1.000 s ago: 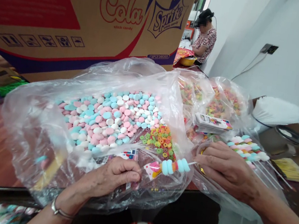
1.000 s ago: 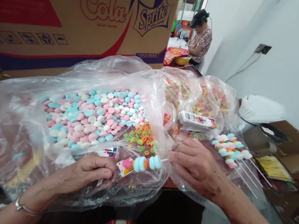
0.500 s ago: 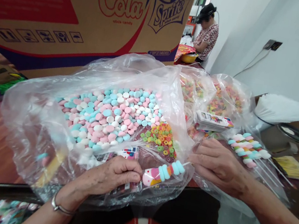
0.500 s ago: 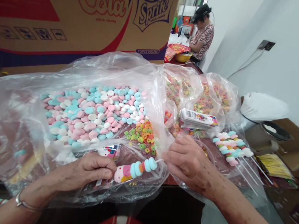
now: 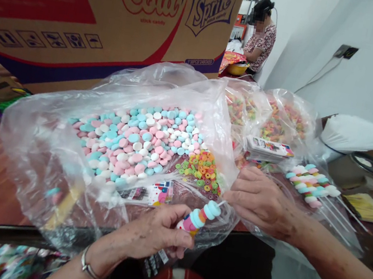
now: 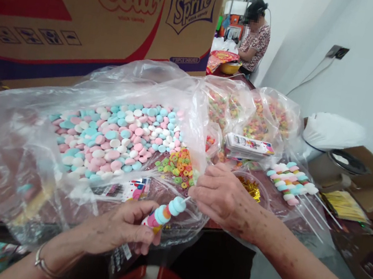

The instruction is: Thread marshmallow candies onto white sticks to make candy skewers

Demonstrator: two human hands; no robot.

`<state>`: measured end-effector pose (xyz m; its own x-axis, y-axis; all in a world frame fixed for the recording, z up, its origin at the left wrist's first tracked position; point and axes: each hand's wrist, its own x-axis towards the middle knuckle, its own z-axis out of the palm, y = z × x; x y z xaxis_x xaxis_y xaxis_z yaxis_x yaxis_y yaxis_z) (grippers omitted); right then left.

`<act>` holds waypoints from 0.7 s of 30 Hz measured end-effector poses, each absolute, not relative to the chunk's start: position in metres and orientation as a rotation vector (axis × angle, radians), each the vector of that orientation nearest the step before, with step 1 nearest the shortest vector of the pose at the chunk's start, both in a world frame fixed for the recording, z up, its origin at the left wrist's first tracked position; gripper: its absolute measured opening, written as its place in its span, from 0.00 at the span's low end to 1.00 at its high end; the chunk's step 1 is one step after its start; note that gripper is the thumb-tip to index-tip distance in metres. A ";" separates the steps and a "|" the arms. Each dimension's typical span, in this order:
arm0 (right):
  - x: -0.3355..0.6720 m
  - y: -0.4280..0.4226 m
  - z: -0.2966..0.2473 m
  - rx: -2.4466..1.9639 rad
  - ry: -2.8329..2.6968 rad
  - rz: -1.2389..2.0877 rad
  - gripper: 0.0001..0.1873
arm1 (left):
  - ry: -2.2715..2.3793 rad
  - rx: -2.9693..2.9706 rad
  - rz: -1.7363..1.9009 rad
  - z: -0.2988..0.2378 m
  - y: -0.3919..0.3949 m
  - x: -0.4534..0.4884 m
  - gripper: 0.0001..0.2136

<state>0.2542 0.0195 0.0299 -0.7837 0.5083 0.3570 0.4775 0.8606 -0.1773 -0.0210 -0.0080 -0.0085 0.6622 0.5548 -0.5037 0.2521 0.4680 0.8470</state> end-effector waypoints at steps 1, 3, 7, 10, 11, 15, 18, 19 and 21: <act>0.254 0.020 0.030 -0.718 -2.639 0.095 0.10 | 0.881 1.088 0.245 -0.013 -0.009 -0.021 0.11; 0.254 0.021 0.034 -0.706 -2.635 0.089 0.11 | 0.897 1.072 0.307 -0.018 -0.011 -0.021 0.13; 0.254 0.023 0.044 -0.715 -2.676 0.168 0.11 | 0.931 1.055 0.369 -0.019 -0.013 -0.022 0.14; 0.248 0.024 0.046 -0.700 -2.742 0.237 0.12 | 0.974 1.054 0.354 -0.016 -0.015 -0.019 0.12; 0.245 0.024 0.044 -0.681 -2.753 0.243 0.13 | 0.979 1.054 0.343 -0.016 -0.016 -0.017 0.11; 0.228 0.023 0.032 -0.610 -2.788 0.237 0.13 | 0.934 1.019 0.309 -0.020 -0.020 -0.007 0.11; 0.216 0.022 0.024 -0.555 -2.844 0.281 0.12 | 0.882 0.994 0.359 -0.026 -0.024 0.003 0.12; 0.213 0.022 0.023 -0.530 -2.857 0.291 0.12 | 0.864 0.980 0.390 -0.027 -0.026 0.005 0.13; 0.211 0.023 0.021 -0.493 -2.875 0.314 0.11 | 0.847 0.952 0.421 -0.029 -0.029 0.007 0.15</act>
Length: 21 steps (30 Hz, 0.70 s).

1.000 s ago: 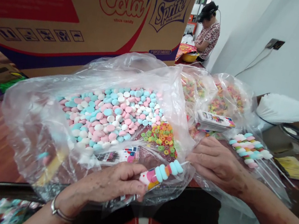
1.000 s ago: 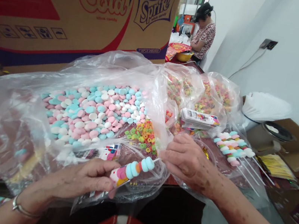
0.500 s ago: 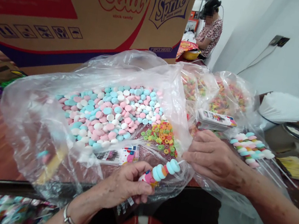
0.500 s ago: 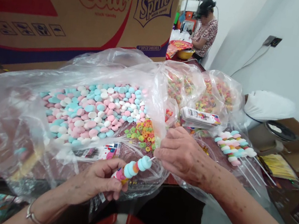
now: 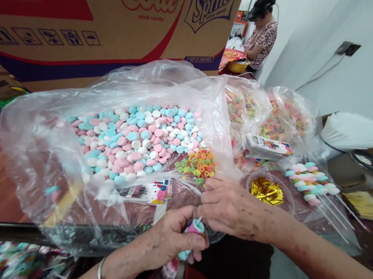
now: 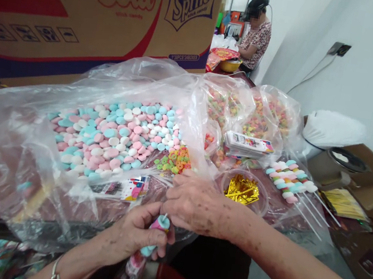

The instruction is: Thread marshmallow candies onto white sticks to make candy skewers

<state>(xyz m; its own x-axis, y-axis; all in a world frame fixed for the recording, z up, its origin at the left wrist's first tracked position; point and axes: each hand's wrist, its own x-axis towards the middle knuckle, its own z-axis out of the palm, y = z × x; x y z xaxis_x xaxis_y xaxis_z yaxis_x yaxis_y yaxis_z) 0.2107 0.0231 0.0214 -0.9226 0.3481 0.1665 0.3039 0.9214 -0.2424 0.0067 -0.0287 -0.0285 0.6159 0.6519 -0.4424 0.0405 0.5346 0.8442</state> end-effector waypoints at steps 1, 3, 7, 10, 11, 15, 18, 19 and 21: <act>0.211 0.024 0.022 -0.489 -2.874 0.325 0.11 | 0.858 0.947 0.423 -0.028 -0.030 0.006 0.15; 0.215 0.027 0.024 -0.511 -2.864 0.346 0.12 | 0.900 0.971 0.405 -0.026 -0.032 0.002 0.16; 0.224 0.032 0.029 -0.556 -2.854 0.336 0.14 | 0.943 1.031 0.290 -0.022 -0.033 -0.012 0.14; 0.225 0.033 0.029 -0.559 -2.874 0.339 0.14 | 0.943 1.009 0.242 -0.023 -0.033 -0.020 0.16; 0.225 0.033 0.029 -0.568 -2.880 0.349 0.14 | 0.933 1.005 0.249 -0.024 -0.033 -0.021 0.17; 0.217 0.029 0.024 -0.629 -2.900 0.461 0.14 | 0.937 1.055 0.291 -0.029 -0.033 -0.019 0.17; 0.209 0.025 0.019 -0.570 -2.913 0.480 0.14 | 0.967 1.108 0.300 -0.030 -0.033 -0.013 0.16; 0.206 0.024 0.017 -0.542 -2.911 0.465 0.14 | 0.972 1.113 0.310 -0.030 -0.033 -0.010 0.16; 0.202 0.023 0.015 -0.506 -2.896 0.428 0.13 | 0.983 1.109 0.322 -0.030 -0.033 -0.006 0.17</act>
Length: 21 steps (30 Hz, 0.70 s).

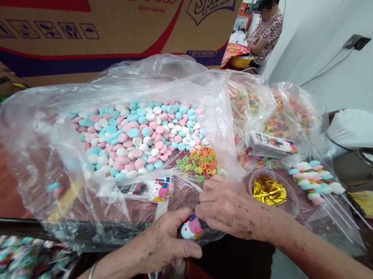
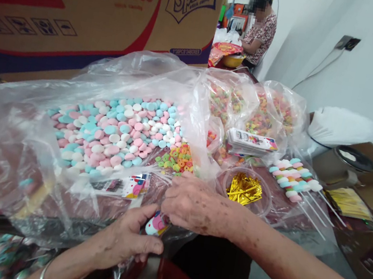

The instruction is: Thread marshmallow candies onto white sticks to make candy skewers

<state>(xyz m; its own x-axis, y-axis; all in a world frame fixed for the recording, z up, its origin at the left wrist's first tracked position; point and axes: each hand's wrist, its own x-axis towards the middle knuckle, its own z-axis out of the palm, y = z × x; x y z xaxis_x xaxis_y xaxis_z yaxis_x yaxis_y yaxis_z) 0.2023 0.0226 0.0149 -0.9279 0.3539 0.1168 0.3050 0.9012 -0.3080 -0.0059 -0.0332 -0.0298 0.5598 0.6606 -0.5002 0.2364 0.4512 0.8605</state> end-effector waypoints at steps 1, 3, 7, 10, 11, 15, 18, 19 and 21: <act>0.201 0.022 0.014 -0.498 -2.890 0.407 0.13 | 0.990 1.107 0.332 -0.029 -0.033 -0.004 0.17; 0.199 0.021 0.014 -0.481 -2.880 0.351 0.15 | 0.993 1.092 0.365 -0.028 -0.033 -0.002 0.15; 0.198 0.022 0.017 -0.465 -2.841 0.305 0.13 | 0.863 0.924 0.532 -0.025 -0.033 -0.001 0.11; 0.197 0.022 0.022 -0.506 -2.768 0.311 0.08 | 0.869 0.791 0.630 -0.023 -0.035 -0.002 0.15; 0.196 0.022 0.023 -0.548 -2.722 0.297 0.09 | 0.908 0.783 0.656 -0.022 -0.035 -0.001 0.15; 0.193 0.018 0.021 -0.759 -2.499 0.217 0.22 | 1.061 0.823 0.759 -0.020 -0.034 0.001 0.15; 0.192 0.014 0.013 -0.733 -2.463 0.217 0.20 | 1.122 0.857 0.828 -0.025 -0.033 0.002 0.16; 0.191 0.013 0.011 -0.701 -2.465 0.233 0.20 | 1.130 0.864 0.853 -0.027 -0.033 0.002 0.16; 0.189 0.010 0.008 -0.659 -2.457 0.296 0.19 | 1.141 0.864 0.897 -0.030 -0.034 0.003 0.16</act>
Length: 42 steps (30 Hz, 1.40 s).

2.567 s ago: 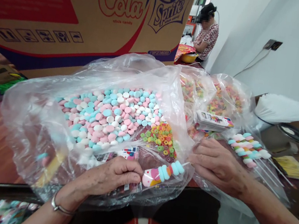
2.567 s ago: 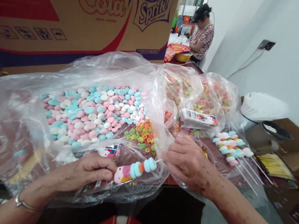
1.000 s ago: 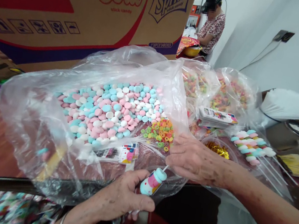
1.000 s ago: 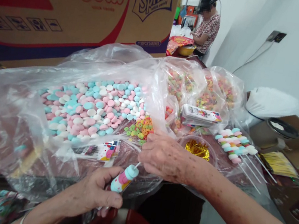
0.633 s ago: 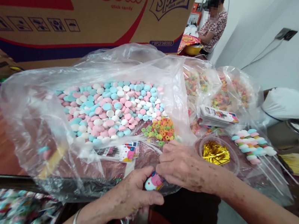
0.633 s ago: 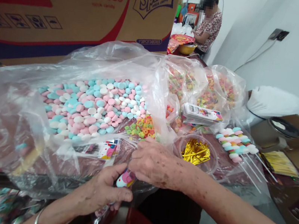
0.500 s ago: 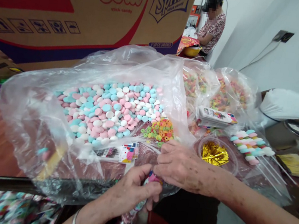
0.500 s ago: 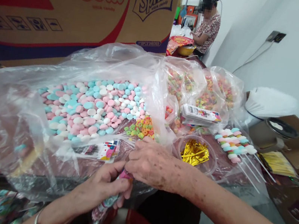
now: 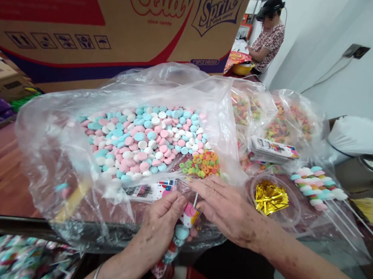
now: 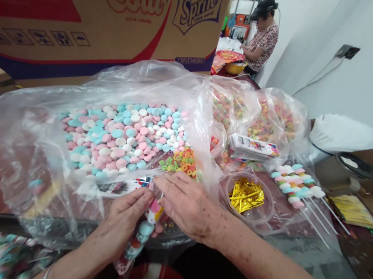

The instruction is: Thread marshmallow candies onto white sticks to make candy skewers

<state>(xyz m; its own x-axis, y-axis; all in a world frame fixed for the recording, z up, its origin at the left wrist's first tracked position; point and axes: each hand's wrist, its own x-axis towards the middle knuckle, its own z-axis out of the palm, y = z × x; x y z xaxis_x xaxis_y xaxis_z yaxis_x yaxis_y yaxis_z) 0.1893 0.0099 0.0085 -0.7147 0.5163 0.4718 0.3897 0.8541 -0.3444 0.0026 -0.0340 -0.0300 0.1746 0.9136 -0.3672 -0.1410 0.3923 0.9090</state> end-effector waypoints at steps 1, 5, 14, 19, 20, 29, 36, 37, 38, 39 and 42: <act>0.188 0.009 0.008 -0.647 -2.445 0.340 0.19 | 1.149 0.860 0.905 -0.031 -0.035 0.003 0.16; 0.183 0.003 0.006 -0.750 -2.283 0.597 0.22 | 1.187 0.878 0.892 -0.028 -0.037 0.004 0.17; 0.156 -0.016 -0.015 -1.160 -1.547 1.474 0.08 | 1.367 1.246 1.067 -0.018 -0.028 0.000 0.13; 0.151 -0.015 -0.021 -1.059 -1.286 1.665 0.10 | 0.984 0.818 1.016 -0.023 -0.031 -0.003 0.09; 0.151 -0.015 -0.022 -1.033 -1.267 1.677 0.10 | 0.959 0.780 1.007 -0.023 -0.031 -0.004 0.08; 0.162 -0.013 -0.030 -0.725 -1.415 1.753 0.14 | 0.928 0.602 0.726 -0.013 -0.026 -0.017 0.06; 0.167 -0.007 -0.022 -0.780 -1.999 1.029 0.08 | 0.757 0.485 0.514 -0.018 -0.021 -0.023 0.11; 0.166 -0.007 -0.020 -0.794 -2.019 0.987 0.08 | 0.724 0.509 0.503 -0.018 -0.020 -0.024 0.13; 0.165 -0.008 -0.018 -0.815 -2.025 0.965 0.09 | 0.702 0.547 0.495 -0.017 -0.020 -0.025 0.15; 0.164 -0.008 -0.016 -0.842 -2.015 0.962 0.09 | 0.693 0.589 0.492 -0.016 -0.020 -0.027 0.15; 0.160 -0.012 -0.013 -0.941 -1.886 1.107 0.10 | 0.721 0.663 0.479 -0.011 -0.020 -0.030 0.14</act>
<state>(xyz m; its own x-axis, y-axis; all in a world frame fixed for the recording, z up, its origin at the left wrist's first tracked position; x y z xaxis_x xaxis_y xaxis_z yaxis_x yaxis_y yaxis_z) 0.1597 -0.0116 -0.0135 -0.4548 0.8604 0.2298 0.2191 0.3582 -0.9076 -0.0304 -0.0196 -0.0109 0.6610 0.6061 -0.4425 -0.1736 0.6972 0.6956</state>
